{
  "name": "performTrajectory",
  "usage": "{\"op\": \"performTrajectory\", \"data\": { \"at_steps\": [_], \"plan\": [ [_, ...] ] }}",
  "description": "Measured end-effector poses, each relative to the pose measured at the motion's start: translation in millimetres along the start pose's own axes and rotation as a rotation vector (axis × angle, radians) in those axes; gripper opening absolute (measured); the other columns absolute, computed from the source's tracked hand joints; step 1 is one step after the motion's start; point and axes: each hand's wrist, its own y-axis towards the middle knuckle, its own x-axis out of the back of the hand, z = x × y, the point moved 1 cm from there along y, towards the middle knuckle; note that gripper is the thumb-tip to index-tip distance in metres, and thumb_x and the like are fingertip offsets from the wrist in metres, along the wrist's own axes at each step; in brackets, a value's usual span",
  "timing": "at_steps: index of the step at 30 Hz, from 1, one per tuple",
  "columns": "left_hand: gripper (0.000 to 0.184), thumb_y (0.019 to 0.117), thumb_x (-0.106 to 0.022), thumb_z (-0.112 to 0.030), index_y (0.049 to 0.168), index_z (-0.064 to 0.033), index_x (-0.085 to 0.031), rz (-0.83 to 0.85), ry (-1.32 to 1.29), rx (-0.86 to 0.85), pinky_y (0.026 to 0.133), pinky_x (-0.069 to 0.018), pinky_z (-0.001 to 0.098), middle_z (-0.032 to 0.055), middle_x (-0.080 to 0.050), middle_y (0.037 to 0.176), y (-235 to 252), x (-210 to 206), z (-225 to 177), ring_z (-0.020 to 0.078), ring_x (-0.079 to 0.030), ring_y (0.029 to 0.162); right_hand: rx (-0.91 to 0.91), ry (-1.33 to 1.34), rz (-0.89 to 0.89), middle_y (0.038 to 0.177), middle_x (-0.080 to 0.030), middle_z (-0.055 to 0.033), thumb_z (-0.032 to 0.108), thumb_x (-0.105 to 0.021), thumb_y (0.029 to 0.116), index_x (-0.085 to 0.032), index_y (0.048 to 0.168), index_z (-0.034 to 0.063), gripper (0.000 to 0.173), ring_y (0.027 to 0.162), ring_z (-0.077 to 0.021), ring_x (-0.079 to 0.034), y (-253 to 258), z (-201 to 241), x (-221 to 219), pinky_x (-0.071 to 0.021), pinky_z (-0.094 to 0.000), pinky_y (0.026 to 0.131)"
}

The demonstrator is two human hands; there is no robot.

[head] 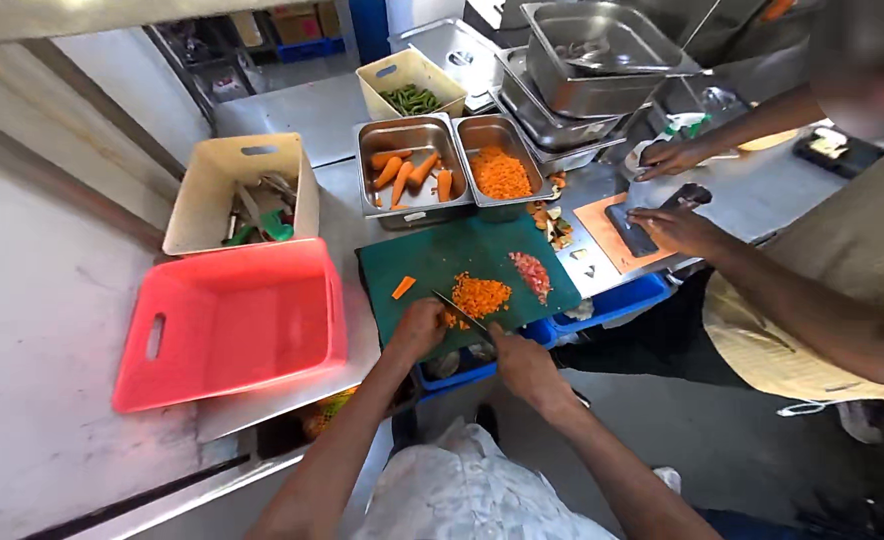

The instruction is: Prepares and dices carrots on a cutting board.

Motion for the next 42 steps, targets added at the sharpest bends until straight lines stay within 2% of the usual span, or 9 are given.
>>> {"op": "performTrajectory", "data": {
  "at_steps": [5, 10, 14, 19, 23, 27, 31, 36, 42],
  "plan": [
    [0.011, 0.0904, -0.074, -0.013, 0.088, -0.0021, -0.073, -0.008, -0.009, -0.025, 0.089, -0.0582, 0.0484, 0.0125, -0.071, 0.099, 0, 2, 1, 0.0274, -0.069, 0.095, 0.061, 0.065, -0.003, 0.108, -0.070, -0.0190, 0.016, -0.055, 0.1032, -0.045, 0.142, 0.0156, 0.040, 0.101, -0.0415, -0.071, 35, 1, -26, -0.0579, -0.0599, 0.082],
    [0.013, 0.0903, -0.073, -0.012, 0.093, 0.0001, -0.074, -0.053, -0.039, -0.024, 0.090, -0.0585, 0.0503, 0.0143, -0.072, 0.100, 0, -1, 3, 0.0292, -0.071, 0.096, 0.087, -0.023, -0.022, 0.106, -0.071, -0.0174, 0.019, -0.058, 0.1010, -0.051, 0.141, 0.0186, 0.041, 0.100, -0.0404, -0.071, 13, -3, 8, -0.0568, -0.0593, 0.082],
    [0.013, 0.0915, -0.073, -0.014, 0.095, -0.0020, -0.075, -0.028, -0.046, -0.009, 0.092, -0.0577, 0.0504, 0.0134, -0.072, 0.102, -1, -3, 3, 0.0282, -0.070, 0.098, 0.105, 0.056, 0.018, 0.112, -0.070, -0.0206, 0.017, -0.057, 0.1019, -0.044, 0.146, 0.0166, 0.046, 0.103, -0.0432, -0.070, 41, -4, -22, -0.0564, -0.0627, 0.085],
    [0.014, 0.0924, -0.071, -0.013, 0.097, -0.0007, -0.075, -0.062, -0.075, -0.010, 0.094, -0.0579, 0.0498, 0.0141, -0.072, 0.106, -3, -4, 5, 0.0285, -0.070, 0.101, 0.118, 0.008, 0.010, 0.108, -0.071, -0.0170, 0.025, -0.057, 0.1028, -0.053, 0.141, 0.0207, 0.039, 0.102, -0.0393, -0.070, 17, -12, 13, -0.0554, -0.0612, 0.084],
    [0.011, 0.0931, -0.071, -0.013, 0.093, -0.0021, -0.074, -0.117, -0.060, -0.067, 0.092, -0.0587, 0.0463, 0.0112, -0.072, 0.102, -7, -11, 8, 0.0251, -0.070, 0.097, 0.123, 0.060, 0.065, 0.114, -0.069, -0.0207, 0.020, -0.059, 0.1020, -0.045, 0.145, 0.0172, 0.045, 0.104, -0.0426, -0.070, 47, -7, -20, -0.0561, -0.0630, 0.086],
    [0.009, 0.0918, -0.073, -0.012, 0.093, -0.0033, -0.075, -0.145, -0.106, -0.050, 0.092, -0.0594, 0.0454, 0.0103, -0.072, 0.105, -8, -13, 12, 0.0237, -0.071, 0.098, 0.158, 0.006, 0.023, 0.109, -0.071, -0.0171, 0.024, -0.058, 0.1026, -0.055, 0.139, 0.0197, 0.036, 0.102, -0.0394, -0.070, 22, -16, 16, -0.0553, -0.0618, 0.084],
    [0.012, 0.0954, -0.070, -0.015, 0.097, -0.0043, -0.076, -0.178, -0.072, -0.050, 0.094, -0.0588, 0.0450, 0.0099, -0.072, 0.106, -11, -20, 13, 0.0234, -0.070, 0.100, 0.132, 0.085, 0.106, 0.115, -0.068, -0.0222, 0.018, -0.058, 0.1019, -0.043, 0.147, 0.0154, 0.048, 0.106, -0.0433, -0.068, 38, -8, -16, -0.0549, -0.0639, 0.088],
    [0.020, 0.0960, -0.073, -0.027, 0.095, -0.0072, -0.077, -0.257, -0.034, -0.077, 0.089, -0.0608, 0.0429, 0.0074, -0.073, 0.100, -22, -16, 13, 0.0214, -0.071, 0.094, 0.135, 0.090, 0.117, 0.117, -0.067, -0.0231, 0.017, -0.057, 0.1018, -0.040, 0.147, 0.0142, 0.048, 0.108, -0.0435, -0.068, 49, -3, -29, -0.0546, -0.0634, 0.089],
    [0.016, 0.0961, -0.070, -0.020, 0.097, -0.0047, -0.077, -0.125, 0.025, -0.011, 0.095, -0.0578, 0.0453, 0.0103, -0.073, 0.103, -19, -9, 9, 0.0252, -0.071, 0.101, 0.113, 0.006, 0.034, 0.114, -0.070, -0.0201, 0.018, -0.056, 0.1020, -0.049, 0.145, 0.0205, 0.044, 0.108, -0.0421, -0.068, 28, -6, 0, -0.0543, -0.0627, 0.089]
  ]
}}
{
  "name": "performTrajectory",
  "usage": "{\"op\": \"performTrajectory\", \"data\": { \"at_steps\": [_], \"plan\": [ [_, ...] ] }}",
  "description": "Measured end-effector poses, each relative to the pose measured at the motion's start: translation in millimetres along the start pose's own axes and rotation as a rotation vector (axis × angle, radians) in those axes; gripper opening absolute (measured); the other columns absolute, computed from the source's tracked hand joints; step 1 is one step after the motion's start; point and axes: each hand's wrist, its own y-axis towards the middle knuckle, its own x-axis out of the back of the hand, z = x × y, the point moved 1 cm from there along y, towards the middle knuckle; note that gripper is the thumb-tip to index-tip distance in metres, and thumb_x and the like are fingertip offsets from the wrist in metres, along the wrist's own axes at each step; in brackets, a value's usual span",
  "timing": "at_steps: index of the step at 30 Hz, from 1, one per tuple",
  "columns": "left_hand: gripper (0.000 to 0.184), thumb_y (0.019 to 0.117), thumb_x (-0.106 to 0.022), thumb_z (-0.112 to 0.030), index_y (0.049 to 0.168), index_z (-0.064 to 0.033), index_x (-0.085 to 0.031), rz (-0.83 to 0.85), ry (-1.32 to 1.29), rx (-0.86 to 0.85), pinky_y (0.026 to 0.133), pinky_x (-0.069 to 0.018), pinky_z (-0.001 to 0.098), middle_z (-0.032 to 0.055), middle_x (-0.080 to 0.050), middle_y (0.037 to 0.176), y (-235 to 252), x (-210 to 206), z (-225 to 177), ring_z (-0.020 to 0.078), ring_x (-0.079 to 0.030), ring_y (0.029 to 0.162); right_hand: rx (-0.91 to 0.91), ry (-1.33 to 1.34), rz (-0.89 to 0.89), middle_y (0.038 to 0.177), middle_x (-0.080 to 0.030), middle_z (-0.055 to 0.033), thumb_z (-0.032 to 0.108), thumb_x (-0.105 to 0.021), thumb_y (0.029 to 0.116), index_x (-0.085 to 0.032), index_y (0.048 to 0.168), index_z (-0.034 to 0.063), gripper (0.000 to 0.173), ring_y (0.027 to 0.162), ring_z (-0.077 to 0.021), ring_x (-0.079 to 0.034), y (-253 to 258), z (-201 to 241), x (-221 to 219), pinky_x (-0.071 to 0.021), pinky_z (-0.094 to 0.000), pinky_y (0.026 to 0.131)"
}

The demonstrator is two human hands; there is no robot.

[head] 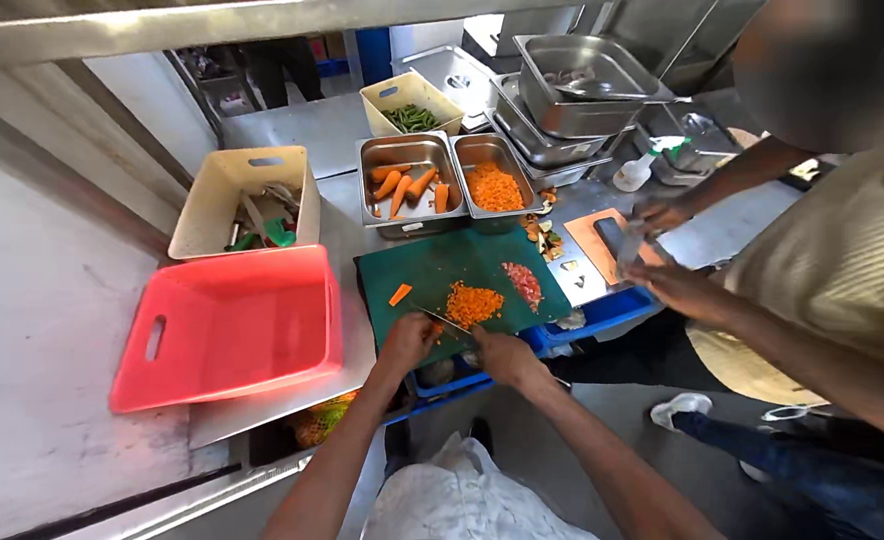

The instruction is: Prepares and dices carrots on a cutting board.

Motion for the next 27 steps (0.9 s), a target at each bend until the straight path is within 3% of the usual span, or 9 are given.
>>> {"op": "performTrajectory", "data": {
  "at_steps": [4, 7, 12, 16, 21, 23, 25, 27],
  "plan": [
    [0.019, 0.0970, -0.069, -0.018, 0.110, -0.0054, -0.076, 0.059, -0.043, -0.010, 0.098, -0.0565, 0.0482, 0.0117, -0.073, 0.111, 2, 7, -1, 0.0262, -0.070, 0.105, -0.008, 0.033, -0.007, 0.118, -0.070, -0.0208, 0.017, -0.056, 0.1013, -0.051, 0.145, 0.0194, 0.044, 0.109, -0.0437, -0.068, -15, 7, 4, -0.0536, -0.0651, 0.088],
    [0.017, 0.0968, -0.069, -0.020, 0.105, -0.0059, -0.076, 0.014, -0.042, -0.067, 0.094, -0.0584, 0.0465, 0.0102, -0.073, 0.105, 4, -1, 9, 0.0241, -0.071, 0.099, 0.039, 0.101, 0.020, 0.126, -0.066, -0.0240, 0.015, -0.056, 0.1022, -0.044, 0.150, 0.0168, 0.049, 0.115, -0.0461, -0.065, 7, 2, -12, -0.0524, -0.0678, 0.092],
    [0.014, 0.0947, -0.072, -0.018, 0.098, -0.0050, -0.076, -0.051, -0.071, -0.078, 0.091, -0.0596, 0.0442, 0.0091, -0.073, 0.102, 0, -6, 16, 0.0227, -0.071, 0.095, 0.050, 0.052, 0.016, 0.119, -0.069, -0.0207, 0.018, -0.055, 0.1021, -0.054, 0.141, 0.0180, 0.039, 0.112, -0.0432, -0.066, -16, 0, 16, -0.0523, -0.0661, 0.089],
    [0.014, 0.0967, -0.070, -0.019, 0.097, -0.0065, -0.076, -0.089, -0.064, -0.132, 0.094, -0.0590, 0.0441, 0.0075, -0.074, 0.100, -2, -10, 21, 0.0214, -0.071, 0.098, 0.049, 0.115, 0.054, 0.128, -0.064, -0.0250, 0.008, -0.055, 0.0998, -0.042, 0.151, 0.0164, 0.053, 0.116, -0.0472, -0.065, 13, 3, -20, -0.0529, -0.0682, 0.091],
    [0.011, 0.0947, -0.072, -0.018, 0.094, -0.0072, -0.077, -0.157, -0.085, -0.140, 0.095, -0.0587, 0.0428, 0.0065, -0.073, 0.103, -7, -15, 25, 0.0205, -0.071, 0.100, 0.071, 0.030, 0.056, 0.123, -0.068, -0.0210, 0.017, -0.054, 0.1024, -0.052, 0.143, 0.0174, 0.040, 0.116, -0.0436, -0.065, -13, 4, 18, -0.0519, -0.0661, 0.091],
    [0.010, 0.0956, -0.071, -0.017, 0.097, -0.0095, -0.078, -0.197, -0.093, -0.172, 0.098, -0.0578, 0.0423, 0.0052, -0.074, 0.106, -11, -20, 29, 0.0199, -0.070, 0.105, 0.062, 0.061, 0.056, 0.122, -0.067, -0.0222, 0.016, -0.056, 0.1014, -0.050, 0.144, 0.0157, 0.043, 0.114, -0.0446, -0.066, -7, 6, 2, -0.0523, -0.0672, 0.090],
    [0.012, 0.0975, -0.069, -0.017, 0.100, -0.0095, -0.078, -0.192, -0.082, -0.166, 0.101, -0.0557, 0.0430, 0.0059, -0.075, 0.108, -15, -20, 29, 0.0213, -0.069, 0.110, 0.042, 0.118, 0.092, 0.128, -0.064, -0.0246, 0.012, -0.057, 0.1002, -0.041, 0.151, 0.0156, 0.053, 0.116, -0.0470, -0.064, 9, 8, -23, -0.0527, -0.0683, 0.091],
    [0.017, 0.0994, -0.068, -0.023, 0.103, -0.0100, -0.078, -0.180, -0.072, -0.129, 0.102, -0.0555, 0.0423, 0.0057, -0.075, 0.109, -16, -15, 25, 0.0205, -0.069, 0.110, 0.033, 0.117, 0.076, 0.128, -0.064, -0.0246, 0.010, -0.055, 0.1006, -0.040, 0.150, 0.0163, 0.052, 0.116, -0.0465, -0.065, 14, 11, -24, -0.0534, -0.0667, 0.091]
  ]
}}
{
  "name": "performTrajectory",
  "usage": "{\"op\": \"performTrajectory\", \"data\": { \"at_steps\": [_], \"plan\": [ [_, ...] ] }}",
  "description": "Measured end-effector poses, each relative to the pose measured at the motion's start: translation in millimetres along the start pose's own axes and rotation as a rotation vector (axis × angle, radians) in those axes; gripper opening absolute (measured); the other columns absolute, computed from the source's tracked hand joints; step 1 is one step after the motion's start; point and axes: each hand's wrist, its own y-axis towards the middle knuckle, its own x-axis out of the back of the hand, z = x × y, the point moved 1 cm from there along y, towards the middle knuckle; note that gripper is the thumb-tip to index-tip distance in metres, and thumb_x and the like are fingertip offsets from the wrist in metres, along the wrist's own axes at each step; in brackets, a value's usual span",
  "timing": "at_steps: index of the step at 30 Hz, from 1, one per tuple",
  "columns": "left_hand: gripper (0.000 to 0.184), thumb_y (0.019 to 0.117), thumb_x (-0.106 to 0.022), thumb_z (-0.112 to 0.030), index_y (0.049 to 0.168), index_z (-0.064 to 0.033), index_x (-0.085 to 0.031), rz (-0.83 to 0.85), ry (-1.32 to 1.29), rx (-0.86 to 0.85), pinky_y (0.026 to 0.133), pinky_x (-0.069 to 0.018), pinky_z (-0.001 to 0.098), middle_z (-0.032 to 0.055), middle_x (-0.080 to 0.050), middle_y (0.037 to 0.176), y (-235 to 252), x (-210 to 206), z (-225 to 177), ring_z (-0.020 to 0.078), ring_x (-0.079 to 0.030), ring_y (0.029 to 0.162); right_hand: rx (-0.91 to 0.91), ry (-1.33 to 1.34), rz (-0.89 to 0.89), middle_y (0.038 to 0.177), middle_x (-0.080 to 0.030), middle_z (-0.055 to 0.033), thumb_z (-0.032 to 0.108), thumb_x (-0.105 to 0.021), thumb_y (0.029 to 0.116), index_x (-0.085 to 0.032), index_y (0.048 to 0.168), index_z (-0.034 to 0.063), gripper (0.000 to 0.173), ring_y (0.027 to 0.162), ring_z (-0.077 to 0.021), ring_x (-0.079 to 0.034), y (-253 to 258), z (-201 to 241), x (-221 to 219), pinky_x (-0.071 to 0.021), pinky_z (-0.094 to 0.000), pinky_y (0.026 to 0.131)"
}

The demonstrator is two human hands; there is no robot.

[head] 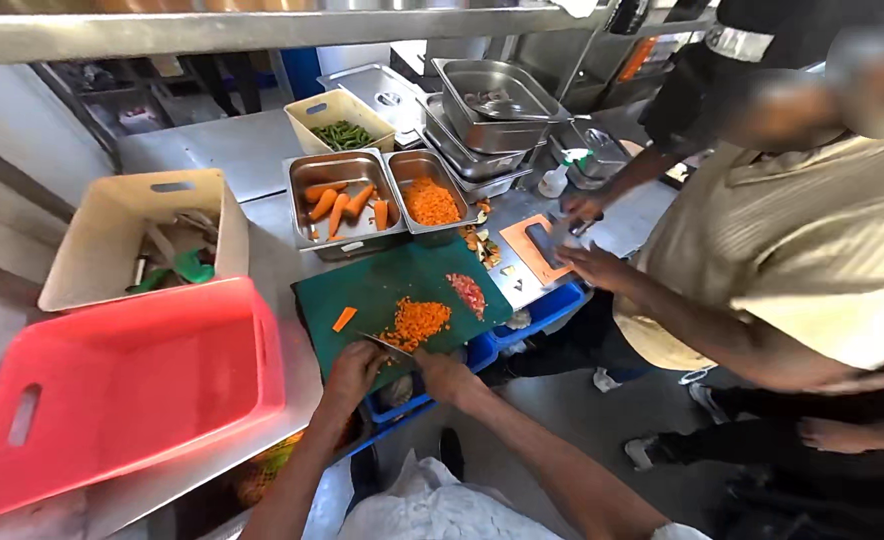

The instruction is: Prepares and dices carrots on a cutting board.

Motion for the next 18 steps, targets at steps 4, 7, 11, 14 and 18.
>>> {"op": "performTrajectory", "data": {
  "at_steps": [4, 7, 11, 14, 18],
  "plan": [
    [0.022, 0.0966, -0.071, -0.029, 0.107, -0.0123, -0.078, 0.049, 0.031, 0.088, 0.100, -0.0570, 0.0426, 0.0055, -0.074, 0.113, -4, 8, -5, 0.0199, -0.070, 0.108, 0.032, -0.003, 0.007, 0.125, -0.065, -0.0237, 0.015, -0.056, 0.1020, -0.042, 0.149, 0.0152, 0.049, 0.115, -0.0445, -0.066, 0, -2, 0, -0.0533, -0.0652, 0.093],
    [0.016, 0.0964, -0.071, -0.023, 0.101, -0.0096, -0.079, 0.107, 0.072, 0.113, 0.101, -0.0554, 0.0447, 0.0073, -0.074, 0.110, -3, 9, -9, 0.0238, -0.069, 0.110, 0.019, -0.056, -0.019, 0.119, -0.068, -0.0225, 0.021, -0.057, 0.1032, -0.046, 0.147, 0.0182, 0.045, 0.110, -0.0445, -0.067, -2, -3, 6, -0.0536, -0.0656, 0.090],
    [0.014, 0.0958, -0.071, -0.017, 0.100, -0.0056, -0.077, 0.171, 0.019, 0.100, 0.102, -0.0547, 0.0444, 0.0098, -0.074, 0.109, 7, 13, -10, 0.0246, -0.068, 0.110, -0.005, -0.182, -0.084, 0.113, -0.071, -0.0185, 0.017, -0.056, 0.1018, -0.051, 0.147, 0.0240, 0.046, 0.106, -0.0411, -0.069, -31, 2, 35, -0.0551, -0.0617, 0.086],
    [0.013, 0.0957, -0.070, -0.016, 0.096, -0.0042, -0.076, 0.147, 0.002, 0.028, 0.100, -0.0553, 0.0436, 0.0097, -0.074, 0.104, 7, 11, -3, 0.0242, -0.069, 0.107, -0.018, -0.148, -0.047, 0.112, -0.070, -0.0193, 0.019, -0.058, 0.1021, -0.049, 0.145, 0.0202, 0.044, 0.104, -0.0413, -0.070, -15, 4, 17, -0.0558, -0.0619, 0.085],
    [0.010, 0.0937, -0.072, -0.014, 0.093, -0.0041, -0.076, 0.082, -0.012, -0.029, 0.098, -0.0566, 0.0431, 0.0089, -0.074, 0.099, 5, 5, 3, 0.0237, -0.070, 0.102, 0.014, -0.142, -0.041, 0.112, -0.070, -0.0203, 0.019, -0.062, 0.0999, -0.048, 0.145, 0.0212, 0.047, 0.102, -0.0429, -0.070, 3, -1, 12, -0.0561, -0.0639, 0.083]
  ]
}}
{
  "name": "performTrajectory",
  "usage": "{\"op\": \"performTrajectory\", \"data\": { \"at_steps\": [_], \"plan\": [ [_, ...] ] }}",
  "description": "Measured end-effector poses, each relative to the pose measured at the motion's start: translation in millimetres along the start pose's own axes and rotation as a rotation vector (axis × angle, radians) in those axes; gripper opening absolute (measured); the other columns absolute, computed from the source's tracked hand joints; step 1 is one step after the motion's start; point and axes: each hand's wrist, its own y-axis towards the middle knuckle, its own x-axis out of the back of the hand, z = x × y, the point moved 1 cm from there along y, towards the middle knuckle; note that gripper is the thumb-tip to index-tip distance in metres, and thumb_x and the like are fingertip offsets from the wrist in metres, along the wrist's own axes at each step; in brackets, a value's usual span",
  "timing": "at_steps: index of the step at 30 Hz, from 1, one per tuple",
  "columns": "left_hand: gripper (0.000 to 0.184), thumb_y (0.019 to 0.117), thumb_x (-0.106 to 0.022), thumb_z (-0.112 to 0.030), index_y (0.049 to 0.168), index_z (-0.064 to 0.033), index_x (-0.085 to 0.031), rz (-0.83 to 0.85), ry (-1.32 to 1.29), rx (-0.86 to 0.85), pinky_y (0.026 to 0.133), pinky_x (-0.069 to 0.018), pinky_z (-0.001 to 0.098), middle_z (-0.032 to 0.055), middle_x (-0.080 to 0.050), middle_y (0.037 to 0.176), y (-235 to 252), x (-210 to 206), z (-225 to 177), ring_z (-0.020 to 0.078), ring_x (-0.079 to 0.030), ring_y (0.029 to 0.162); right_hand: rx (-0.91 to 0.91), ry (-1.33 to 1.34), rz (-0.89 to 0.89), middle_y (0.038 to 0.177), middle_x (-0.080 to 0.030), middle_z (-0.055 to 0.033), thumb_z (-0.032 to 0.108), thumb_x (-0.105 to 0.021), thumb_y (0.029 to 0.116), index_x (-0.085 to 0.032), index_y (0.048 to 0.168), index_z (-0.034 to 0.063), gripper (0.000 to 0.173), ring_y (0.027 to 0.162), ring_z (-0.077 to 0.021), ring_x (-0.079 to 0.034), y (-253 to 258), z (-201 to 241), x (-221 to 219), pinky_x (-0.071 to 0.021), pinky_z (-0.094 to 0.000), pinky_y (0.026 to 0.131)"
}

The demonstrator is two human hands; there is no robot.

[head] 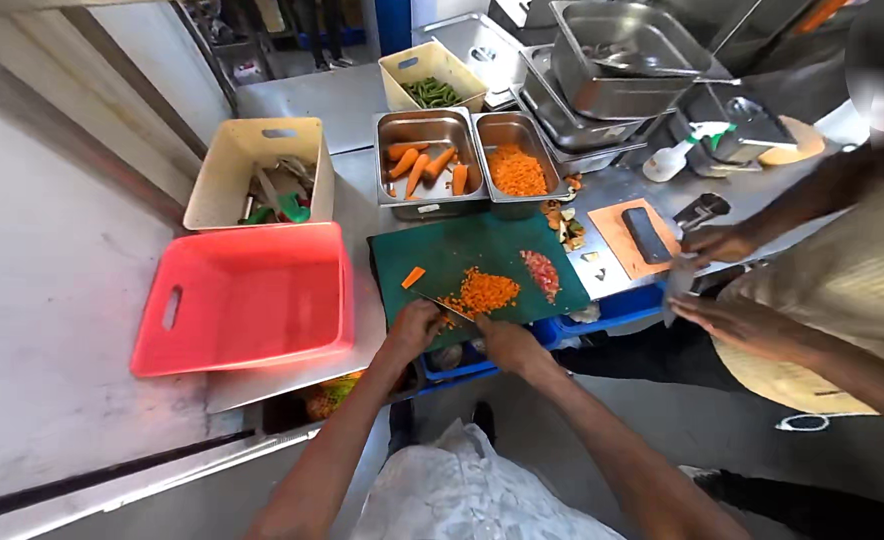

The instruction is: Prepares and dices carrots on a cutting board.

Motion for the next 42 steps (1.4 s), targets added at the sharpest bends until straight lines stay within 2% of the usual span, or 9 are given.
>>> {"op": "performTrajectory", "data": {
  "at_steps": [3, 8, 18, 22, 28, 31, 35, 38, 42],
  "plan": [
    [0.010, 0.0937, -0.072, -0.013, 0.091, -0.0045, -0.075, -0.044, -0.013, -0.033, 0.098, -0.0568, 0.0429, 0.0080, -0.074, 0.099, -4, -2, 4, 0.0229, -0.070, 0.104, 0.013, -0.037, 0.028, 0.109, -0.070, -0.0180, 0.019, -0.061, 0.0997, -0.050, 0.145, 0.0241, 0.047, 0.100, -0.0407, -0.069, -19, -3, 20, -0.0553, -0.0626, 0.082],
    [0.013, 0.0978, -0.069, -0.018, 0.093, -0.0075, -0.076, -0.127, -0.029, -0.070, 0.100, -0.0557, 0.0390, 0.0043, -0.074, 0.100, -11, -7, 6, 0.0190, -0.069, 0.107, 0.007, 0.068, 0.041, 0.112, -0.069, -0.0199, 0.021, -0.059, 0.1028, -0.046, 0.144, 0.0178, 0.043, 0.102, -0.0413, -0.070, 7, 2, -14, -0.0567, -0.0616, 0.084],
    [0.010, 0.0951, -0.072, -0.014, 0.096, -0.0069, -0.078, 0.011, 0.021, 0.018, 0.101, -0.0548, 0.0428, 0.0079, -0.074, 0.107, -12, 5, -3, 0.0239, -0.068, 0.110, 0.001, -0.034, 0.006, 0.108, -0.071, -0.0171, 0.021, -0.059, 0.1025, -0.053, 0.137, 0.0194, 0.035, 0.103, -0.0400, -0.070, -19, 7, 15, -0.0559, -0.0602, 0.083],
    [0.008, 0.0939, -0.071, -0.009, 0.095, -0.0057, -0.078, -0.027, -0.024, -0.044, 0.102, -0.0549, 0.0410, 0.0080, -0.074, 0.105, -14, 0, 2, 0.0227, -0.068, 0.110, 0.010, 0.069, 0.037, 0.112, -0.070, -0.0197, 0.019, -0.056, 0.1032, -0.046, 0.146, 0.0185, 0.044, 0.103, -0.0414, -0.070, 1, 9, -15, -0.0562, -0.0625, 0.085],
    [0.009, 0.0954, -0.071, -0.012, 0.095, -0.0069, -0.078, -0.088, -0.006, -0.070, 0.103, -0.0542, 0.0397, 0.0066, -0.074, 0.105, -17, -2, 5, 0.0219, -0.068, 0.111, 0.062, 0.026, 0.088, 0.108, -0.070, -0.0173, 0.022, -0.060, 0.1019, -0.052, 0.137, 0.0183, 0.036, 0.101, -0.0392, -0.069, -11, 3, 14, -0.0553, -0.0614, 0.083],
    [0.010, 0.0966, -0.068, -0.011, 0.096, -0.0076, -0.078, -0.118, -0.037, -0.092, 0.104, -0.0534, 0.0378, 0.0049, -0.074, 0.106, -22, -7, 10, 0.0192, -0.067, 0.112, 0.084, 0.162, 0.127, 0.118, -0.068, -0.0215, 0.023, -0.055, 0.1044, -0.039, 0.154, 0.0172, 0.053, 0.106, -0.0406, -0.068, 10, -2, -18, -0.0546, -0.0623, 0.089],
    [0.014, 0.0984, -0.067, -0.021, 0.101, -0.0138, -0.079, -0.225, -0.015, -0.099, 0.103, -0.0550, 0.0367, -0.0001, -0.074, 0.110, -26, -6, 5, 0.0152, -0.067, 0.115, 0.089, 0.126, 0.102, 0.122, -0.066, -0.0237, 0.021, -0.052, 0.1049, -0.042, 0.151, 0.0164, 0.048, 0.111, -0.0439, -0.067, 9, 3, -15, -0.0532, -0.0645, 0.092],
    [0.024, 0.0940, -0.072, -0.038, 0.115, -0.0271, -0.078, -0.151, 0.118, -0.127, 0.110, -0.0479, 0.0464, -0.0055, -0.068, 0.130, -1, 3, -26, 0.0208, -0.056, 0.131, 0.046, 0.078, -0.019, 0.122, -0.068, -0.0242, 0.021, -0.055, 0.1034, -0.049, 0.146, 0.0147, 0.043, 0.112, -0.0462, -0.067, -4, 3, 1, -0.0536, -0.0657, 0.092],
    [0.022, 0.0955, -0.070, -0.035, 0.105, -0.0182, -0.079, 0.155, 0.127, -0.194, 0.125, -0.0255, 0.0530, -0.0046, -0.071, 0.126, 45, 5, -55, 0.0226, -0.049, 0.141, 0.030, 0.061, -0.170, 0.119, -0.070, -0.0211, 0.024, -0.059, 0.1014, -0.057, 0.139, 0.0152, 0.039, 0.110, -0.0436, -0.068, -20, -6, 23, -0.0547, -0.0638, 0.089]
  ]
}}
